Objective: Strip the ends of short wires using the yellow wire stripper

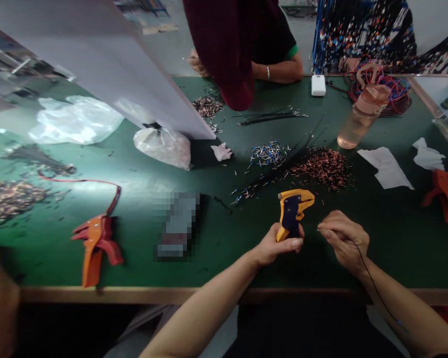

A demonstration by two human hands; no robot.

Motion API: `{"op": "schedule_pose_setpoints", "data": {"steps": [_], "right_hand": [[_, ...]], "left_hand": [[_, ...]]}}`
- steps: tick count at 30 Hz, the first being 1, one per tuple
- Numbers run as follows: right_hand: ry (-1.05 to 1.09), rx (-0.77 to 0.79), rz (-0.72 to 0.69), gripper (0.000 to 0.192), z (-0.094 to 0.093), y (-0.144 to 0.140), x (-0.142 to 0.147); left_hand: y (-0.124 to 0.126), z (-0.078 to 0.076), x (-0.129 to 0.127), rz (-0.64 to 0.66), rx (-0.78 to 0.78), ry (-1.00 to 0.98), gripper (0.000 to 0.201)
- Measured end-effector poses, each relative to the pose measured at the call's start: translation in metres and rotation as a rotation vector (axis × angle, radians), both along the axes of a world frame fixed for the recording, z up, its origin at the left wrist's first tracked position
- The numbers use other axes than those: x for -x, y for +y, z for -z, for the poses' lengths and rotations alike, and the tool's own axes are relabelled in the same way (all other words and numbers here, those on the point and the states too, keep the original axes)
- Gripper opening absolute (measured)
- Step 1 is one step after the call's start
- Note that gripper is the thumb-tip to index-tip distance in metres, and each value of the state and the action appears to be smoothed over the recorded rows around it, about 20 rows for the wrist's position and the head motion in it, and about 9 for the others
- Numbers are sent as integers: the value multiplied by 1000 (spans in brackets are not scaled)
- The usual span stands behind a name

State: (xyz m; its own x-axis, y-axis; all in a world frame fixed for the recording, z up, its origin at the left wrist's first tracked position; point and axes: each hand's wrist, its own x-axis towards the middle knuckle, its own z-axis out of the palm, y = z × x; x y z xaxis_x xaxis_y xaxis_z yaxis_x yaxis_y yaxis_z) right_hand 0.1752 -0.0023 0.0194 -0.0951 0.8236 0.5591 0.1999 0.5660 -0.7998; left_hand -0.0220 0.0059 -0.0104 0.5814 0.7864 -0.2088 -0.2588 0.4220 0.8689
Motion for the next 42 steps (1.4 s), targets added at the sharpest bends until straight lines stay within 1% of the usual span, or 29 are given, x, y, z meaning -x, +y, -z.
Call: {"op": "schedule_pose_setpoints", "data": {"steps": [4, 7, 10, 13, 15, 16, 18, 21, 25, 28, 32, 35, 37, 40, 42], "right_hand": [[11, 13, 8, 14, -1, 0, 1], [19, 25, 14, 14, -1, 0, 1], [8, 42, -1, 14, -1, 0, 2], [19, 53, -5, 15, 0, -1, 1], [57, 66, 35, 15, 1, -1, -1], [85, 89, 66, 14, 2, 0, -1], [164, 173, 122, 10, 4, 1, -2], [364, 337, 133, 9, 10, 6, -3], [650, 512, 120, 16, 17, 13, -3], [726, 628, 105, 22, 18, 16, -3], [831, 709, 121, 27, 17, 16, 0], [842, 734, 151, 28, 19, 17, 4], [813, 729, 203, 30, 21, 18, 7], [714, 697, 303, 31, 22, 16, 8], [612, 677, 329, 27, 21, 14, 7]], "left_hand": [[0, -4, 1, 41, -51, 90, 48], [-1, -8, 0, 11, -51, 152, 49], [-1, -8, -1, -17, -40, 202, 50], [-1, -4, -1, -56, -27, 177, 49], [-1, -2, -1, -95, 10, 77, 45], [0, -1, -1, -105, 35, 2, 43], [1, 0, 0, -96, 91, -153, 49], [2, 2, 1, -22, 127, -271, 56], [3, 6, 3, 107, 124, -281, 57], [2, 8, 3, 157, 140, -265, 58], [-1, 10, 2, 190, 145, -257, 59], [-3, 10, 2, 208, 133, -244, 60], [-3, 10, 2, 210, 130, -232, 60], [-3, 10, 3, 200, 130, -223, 59], [-3, 10, 4, 195, 127, -227, 58]]}}
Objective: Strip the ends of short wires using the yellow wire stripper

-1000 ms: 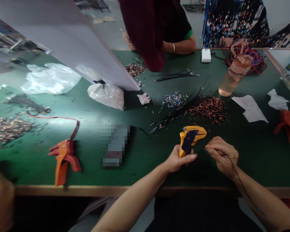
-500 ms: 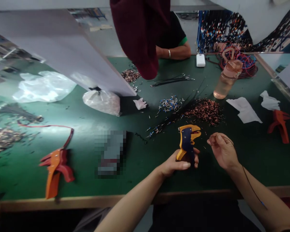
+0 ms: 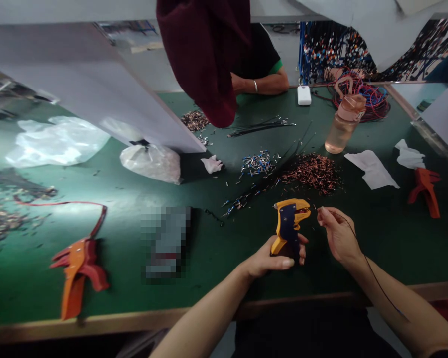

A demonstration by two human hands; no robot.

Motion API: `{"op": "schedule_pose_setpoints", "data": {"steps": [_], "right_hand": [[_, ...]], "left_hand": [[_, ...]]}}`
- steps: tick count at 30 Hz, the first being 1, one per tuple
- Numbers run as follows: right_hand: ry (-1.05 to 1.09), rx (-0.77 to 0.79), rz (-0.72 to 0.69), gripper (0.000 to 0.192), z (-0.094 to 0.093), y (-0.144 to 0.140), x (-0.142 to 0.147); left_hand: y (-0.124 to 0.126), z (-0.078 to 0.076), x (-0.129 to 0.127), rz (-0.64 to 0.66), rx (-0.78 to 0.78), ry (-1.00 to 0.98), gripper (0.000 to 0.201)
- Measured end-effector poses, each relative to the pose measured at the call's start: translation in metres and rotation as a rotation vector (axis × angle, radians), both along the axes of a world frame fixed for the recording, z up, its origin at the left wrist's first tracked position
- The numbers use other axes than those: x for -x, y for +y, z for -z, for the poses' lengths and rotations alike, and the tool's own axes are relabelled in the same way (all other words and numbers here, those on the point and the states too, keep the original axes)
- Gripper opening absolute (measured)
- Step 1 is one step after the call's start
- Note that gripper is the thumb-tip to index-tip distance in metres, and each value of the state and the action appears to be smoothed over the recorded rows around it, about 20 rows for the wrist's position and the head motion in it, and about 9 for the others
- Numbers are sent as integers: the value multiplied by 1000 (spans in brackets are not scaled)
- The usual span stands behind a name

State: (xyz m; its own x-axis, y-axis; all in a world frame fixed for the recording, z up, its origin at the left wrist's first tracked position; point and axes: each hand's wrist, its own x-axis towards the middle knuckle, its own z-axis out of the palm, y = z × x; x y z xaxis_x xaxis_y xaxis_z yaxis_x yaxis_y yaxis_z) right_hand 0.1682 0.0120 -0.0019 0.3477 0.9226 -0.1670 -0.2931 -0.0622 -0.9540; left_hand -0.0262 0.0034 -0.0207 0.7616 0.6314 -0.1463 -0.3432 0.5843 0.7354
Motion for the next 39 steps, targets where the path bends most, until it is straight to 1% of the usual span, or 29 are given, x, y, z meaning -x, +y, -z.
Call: {"op": "schedule_pose_setpoints", "data": {"steps": [4, 8, 13, 21, 23, 25, 27, 30, 32, 34, 37, 39], "right_hand": [[-160, -24, -71, 21, -4, -4, -2], [-217, -73, -86, 19, -7, -5, -3], [-208, -88, -131, 21, -5, -5, -4], [-117, -119, -170, 18, -8, -5, -5], [-104, -122, -186, 17, -9, -5, -5], [-100, -124, -192, 16, -9, -5, -5], [-105, -128, -184, 16, -8, -5, -4], [-130, -150, -150, 16, -6, -5, -5], [-177, -173, -110, 16, -5, -5, -5], [-262, -201, -74, 16, -5, -6, -6], [-470, -276, -57, 13, -8, -8, -5], [-649, -376, -57, 12, -10, -10, -4]], "left_hand": [[0, 0, 1, -7, -14, 1, 57], [0, -2, 0, -19, -24, 20, 56], [0, -5, -1, -30, -59, 55, 51], [-4, -3, 0, -62, -115, 244, 45], [-6, -3, -1, -101, -111, 283, 45], [-9, -3, -3, -185, -94, 308, 47], [-10, -2, -6, -234, -71, 300, 46], [-8, -1, -8, -192, -15, 173, 41], [-5, -2, -9, -220, 27, 48, 39], [-2, -5, -8, -293, 49, -38, 37], [0, -10, -6, -365, 15, -51, 38], [1, -12, -5, -364, -25, -24, 47]]}}
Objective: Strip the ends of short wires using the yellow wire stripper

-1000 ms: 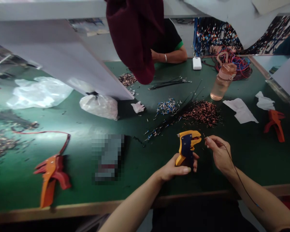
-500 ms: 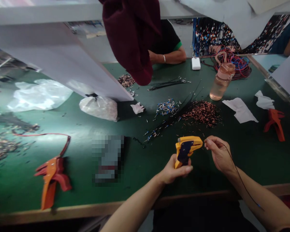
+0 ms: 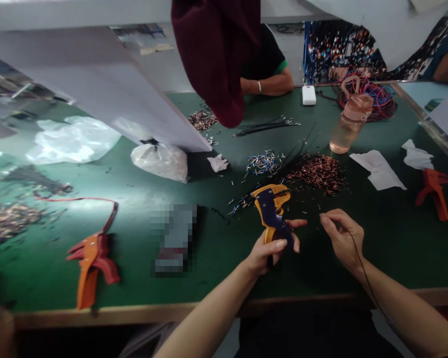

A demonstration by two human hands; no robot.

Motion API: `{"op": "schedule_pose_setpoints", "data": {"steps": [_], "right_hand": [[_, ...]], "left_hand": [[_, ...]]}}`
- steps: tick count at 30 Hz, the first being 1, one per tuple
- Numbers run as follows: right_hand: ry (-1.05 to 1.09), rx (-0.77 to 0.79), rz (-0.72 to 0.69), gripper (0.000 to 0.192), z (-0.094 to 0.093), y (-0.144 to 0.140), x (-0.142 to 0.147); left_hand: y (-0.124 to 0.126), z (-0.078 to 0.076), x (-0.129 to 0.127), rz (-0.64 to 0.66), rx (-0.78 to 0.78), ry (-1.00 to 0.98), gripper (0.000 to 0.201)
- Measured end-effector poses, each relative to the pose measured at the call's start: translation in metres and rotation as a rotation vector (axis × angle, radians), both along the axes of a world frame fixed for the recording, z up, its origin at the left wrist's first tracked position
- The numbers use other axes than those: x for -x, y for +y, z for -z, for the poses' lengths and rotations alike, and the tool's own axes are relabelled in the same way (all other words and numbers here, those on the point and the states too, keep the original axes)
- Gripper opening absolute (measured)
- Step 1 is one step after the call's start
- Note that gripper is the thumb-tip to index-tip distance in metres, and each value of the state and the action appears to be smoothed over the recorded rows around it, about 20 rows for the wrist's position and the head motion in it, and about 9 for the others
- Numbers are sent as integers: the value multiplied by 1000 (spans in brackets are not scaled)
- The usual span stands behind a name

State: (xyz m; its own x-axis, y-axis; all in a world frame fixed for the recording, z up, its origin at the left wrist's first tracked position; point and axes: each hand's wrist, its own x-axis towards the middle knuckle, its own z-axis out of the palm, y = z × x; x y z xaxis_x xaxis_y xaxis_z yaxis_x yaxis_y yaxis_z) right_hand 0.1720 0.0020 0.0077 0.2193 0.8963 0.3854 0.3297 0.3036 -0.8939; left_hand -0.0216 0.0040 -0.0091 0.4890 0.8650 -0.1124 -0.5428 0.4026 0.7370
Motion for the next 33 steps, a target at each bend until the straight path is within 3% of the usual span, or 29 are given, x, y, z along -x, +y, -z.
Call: {"op": "schedule_pose_setpoints", "data": {"steps": [5, 10, 12, 18, 22, 29, 33], "right_hand": [[-373, -280, -87, 10, 1, -1, 3], [-479, -381, -199, 9, 7, 7, 1], [-420, -299, -223, 10, 8, 9, -1], [-19, 213, -422, 29, 6, 10, 0], [143, 395, -511, 34, 5, 9, -1], [144, 346, -477, 33, 6, 8, -1], [231, 297, -230, 34, 11, 15, -6]], "left_hand": [[-2, -1, -1, 57, -19, -2, 62], [-1, -2, 2, 23, 1, -80, 54], [-1, -2, 3, 21, 7, -105, 51], [-4, 3, 3, 196, -6, -130, 54], [-7, 8, 1, 294, 2, -130, 56], [-5, 7, 1, 246, 99, -134, 52], [-4, 9, 2, 230, 40, -168, 46]]}}
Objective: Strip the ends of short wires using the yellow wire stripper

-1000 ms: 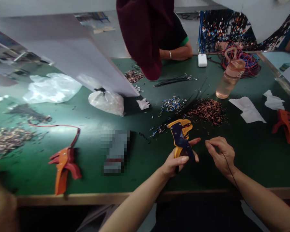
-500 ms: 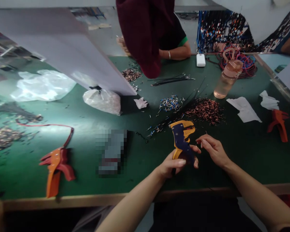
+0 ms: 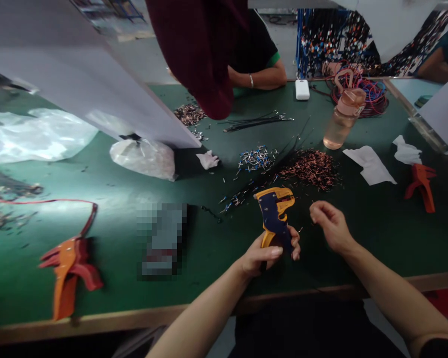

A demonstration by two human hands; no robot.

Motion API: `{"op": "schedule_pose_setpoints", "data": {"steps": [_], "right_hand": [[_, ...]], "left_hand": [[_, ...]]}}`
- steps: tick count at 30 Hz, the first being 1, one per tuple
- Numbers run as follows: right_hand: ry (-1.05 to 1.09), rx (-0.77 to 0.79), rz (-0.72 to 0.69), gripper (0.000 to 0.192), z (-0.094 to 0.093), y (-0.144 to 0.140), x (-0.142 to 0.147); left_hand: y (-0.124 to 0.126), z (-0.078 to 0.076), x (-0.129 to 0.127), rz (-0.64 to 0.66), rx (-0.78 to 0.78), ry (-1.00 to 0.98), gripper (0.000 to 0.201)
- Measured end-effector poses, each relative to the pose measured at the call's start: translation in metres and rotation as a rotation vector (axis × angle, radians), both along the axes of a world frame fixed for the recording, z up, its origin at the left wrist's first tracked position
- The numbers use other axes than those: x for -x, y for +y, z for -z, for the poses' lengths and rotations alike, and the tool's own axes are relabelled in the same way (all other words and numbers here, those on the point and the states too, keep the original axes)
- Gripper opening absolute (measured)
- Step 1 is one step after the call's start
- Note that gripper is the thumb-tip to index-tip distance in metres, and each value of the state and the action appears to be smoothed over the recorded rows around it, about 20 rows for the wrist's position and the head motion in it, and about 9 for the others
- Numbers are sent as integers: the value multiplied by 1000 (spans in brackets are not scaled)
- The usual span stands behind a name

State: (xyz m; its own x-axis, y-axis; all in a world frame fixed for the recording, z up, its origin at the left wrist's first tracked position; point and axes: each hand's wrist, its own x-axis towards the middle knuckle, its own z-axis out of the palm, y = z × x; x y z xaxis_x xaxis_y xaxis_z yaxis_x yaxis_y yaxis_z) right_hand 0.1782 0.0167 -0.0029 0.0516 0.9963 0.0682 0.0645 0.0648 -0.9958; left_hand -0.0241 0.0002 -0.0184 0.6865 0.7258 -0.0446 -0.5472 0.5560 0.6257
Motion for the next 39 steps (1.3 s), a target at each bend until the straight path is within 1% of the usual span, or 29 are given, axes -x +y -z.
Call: {"op": "schedule_pose_setpoints", "data": {"steps": [2, 3, 4, 5, 8, 10, 11, 13, 15, 16, 18, 21, 24, 27, 30, 34, 37, 39], "right_hand": [[1, -38, 185, 31, 3, 7, -9], [-36, -62, 242, 28, 4, 10, -14], [-105, -84, 267, 24, 6, 13, -19], [-203, -105, 261, 22, 7, 16, -23], [-575, -187, 183, 33, 11, 19, -31], [-752, -280, 91, 35, 13, 17, -29], [-790, -338, 18, 34, 14, 14, -26], [-773, -471, -161, 38, 14, 8, -18], [-692, -595, -313, 45, 11, 1, -8], [-647, -643, -363, 46, 10, -1, -4], [-562, -719, -408, 40, 6, -6, 3], [-479, -765, -369, 28, -1, -9, 5], [-420, -722, -278, 27, -7, -10, 4], [-399, -685, -188, 22, -10, -10, 5], [-433, -662, -119, 13, -12, -10, 6], [-452, -627, -107, 13, -13, -9, 6], [-459, -654, -119, 12, -12, -9, 4], [-479, -669, -73, 11, -10, -9, 1]], "left_hand": [[0, 2, 0, -12, -33, -14, 47], [0, 3, 0, -24, -38, -15, 48], [0, 4, -1, -35, -34, -12, 49], [0, 5, -1, -52, -28, -5, 51], [2, 2, -1, -123, -11, 28, 51], [3, -3, 0, -189, -2, 69, 51], [4, -5, 0, -221, 4, 90, 51], [6, -10, 2, -276, 13, 116, 51], [8, -12, 3, -324, 16, 126, 50], [8, -12, 3, -347, 20, 132, 50], [9, -11, 3, -384, 32, 147, 50], [10, -11, 0, -406, 44, 166, 48], [9, -10, -3, -393, 18, 192, 48], [9, -4, -4, -353, -19, 207, 52], [9, 5, -3, -277, -53, 224, 57], [8, 12, 0, -217, -76, 270, 62], [8, 11, 2, -185, -100, 276, 65], [9, 10, 2, -163, -117, 277, 67]]}}
